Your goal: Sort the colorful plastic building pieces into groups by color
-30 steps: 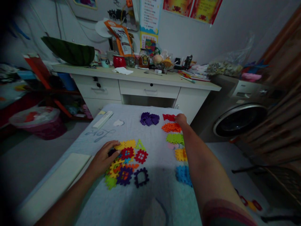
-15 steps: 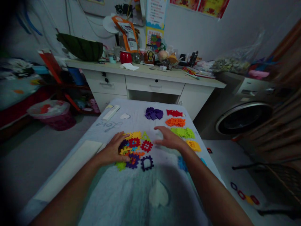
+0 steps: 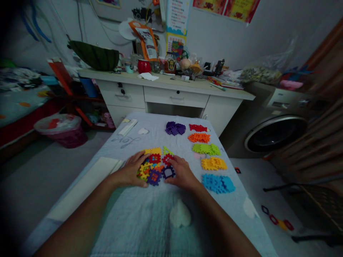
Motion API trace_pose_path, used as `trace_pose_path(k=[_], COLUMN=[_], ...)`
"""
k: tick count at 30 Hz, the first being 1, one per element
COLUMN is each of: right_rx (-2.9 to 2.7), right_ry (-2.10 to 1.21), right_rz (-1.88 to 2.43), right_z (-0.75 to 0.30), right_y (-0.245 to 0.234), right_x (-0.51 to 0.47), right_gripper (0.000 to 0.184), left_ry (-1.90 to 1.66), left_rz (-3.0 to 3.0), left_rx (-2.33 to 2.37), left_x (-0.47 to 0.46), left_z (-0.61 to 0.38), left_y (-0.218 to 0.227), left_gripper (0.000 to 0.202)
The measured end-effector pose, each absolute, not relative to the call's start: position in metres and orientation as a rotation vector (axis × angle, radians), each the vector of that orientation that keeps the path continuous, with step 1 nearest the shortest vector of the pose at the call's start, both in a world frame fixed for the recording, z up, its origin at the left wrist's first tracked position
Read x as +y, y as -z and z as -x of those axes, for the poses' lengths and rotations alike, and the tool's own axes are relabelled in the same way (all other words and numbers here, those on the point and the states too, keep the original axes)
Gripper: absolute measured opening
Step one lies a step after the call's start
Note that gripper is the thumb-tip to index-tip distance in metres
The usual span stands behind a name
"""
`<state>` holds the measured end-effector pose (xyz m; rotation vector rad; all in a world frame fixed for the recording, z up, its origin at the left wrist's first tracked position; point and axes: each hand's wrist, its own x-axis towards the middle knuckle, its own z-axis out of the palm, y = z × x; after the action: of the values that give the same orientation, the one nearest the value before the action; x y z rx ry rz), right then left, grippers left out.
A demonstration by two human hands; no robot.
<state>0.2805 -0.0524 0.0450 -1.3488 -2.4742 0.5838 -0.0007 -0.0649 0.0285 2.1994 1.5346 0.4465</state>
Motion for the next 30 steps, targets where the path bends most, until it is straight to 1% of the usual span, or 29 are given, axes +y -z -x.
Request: trace_pose_path(k=[3, 7, 10, 13, 18, 21, 23, 24, 25, 27, 28, 30], right_rx=[-2.412, -2.342, -2.283, -2.221, -2.063, -1.935, -1.868, -1.844, -1.827, -1.789, -1.758, -1.654], right_ry=[-0.582, -0.624, -0.646, -0.663, -0.637, -0.621, -0.63, -0.63, -0.627, -0.637, -0.668, -0.785], right_rz=[1.314, 1.222, 1.165, 1.142, 1.182, 1.267, 1.336, 1.368, 1.394, 1.427, 1.435, 1.443], right_z=[-0.282, -0.284, -0.285, -0.284, -0.278, -0.277, -0.278, -0.279, -0.28, -0.281, -0.28, -0.277], right_y=[-0.046, -0.049, -0.051, -0.051, -0.046, -0.043, -0.044, -0.046, -0.048, -0.053, -0.055, -0.059], right_x=[-0.055, -0.057, -0.057, -0.056, -0.051, -0.042, -0.035, -0.032, -0.029, -0.024, -0.022, -0.017], right_gripper=[0.068, 0.041, 0.024, 0.022, 0.027, 0.028, 0.028, 0.029, 0.03, 0.032, 0.033, 0.035], left_ry=[-0.476, -0.469, -0.513, -0.624, -0.916, -1.007, -0.972, -0.911, -0.822, -0.562, -0.436, -0.266], left_rz=[-2.201, -2.206, -2.199, -2.174, -2.092, -2.028, -2.015, -2.023, -2.037, -2.072, -2.079, -2.084], left_rx=[1.559, 1.602, 1.608, 1.587, 1.56, 1.546, 1.535, 1.539, 1.546, 1.573, 1.576, 1.555], left_x=[-0.064, -0.064, -0.064, -0.061, -0.054, -0.051, -0.053, -0.054, -0.057, -0.062, -0.065, -0.069], left_z=[-0.006, -0.013, -0.015, -0.015, -0.017, -0.017, -0.016, -0.014, -0.012, -0.006, -0.003, 0.002], left_y=[-0.029, -0.031, -0.031, -0.03, -0.026, -0.026, -0.029, -0.031, -0.034, -0.039, -0.042, -0.047], left_gripper=[0.114, 0.109, 0.097, 0.081, 0.066, 0.061, 0.065, 0.073, 0.083, 0.113, 0.123, 0.132])
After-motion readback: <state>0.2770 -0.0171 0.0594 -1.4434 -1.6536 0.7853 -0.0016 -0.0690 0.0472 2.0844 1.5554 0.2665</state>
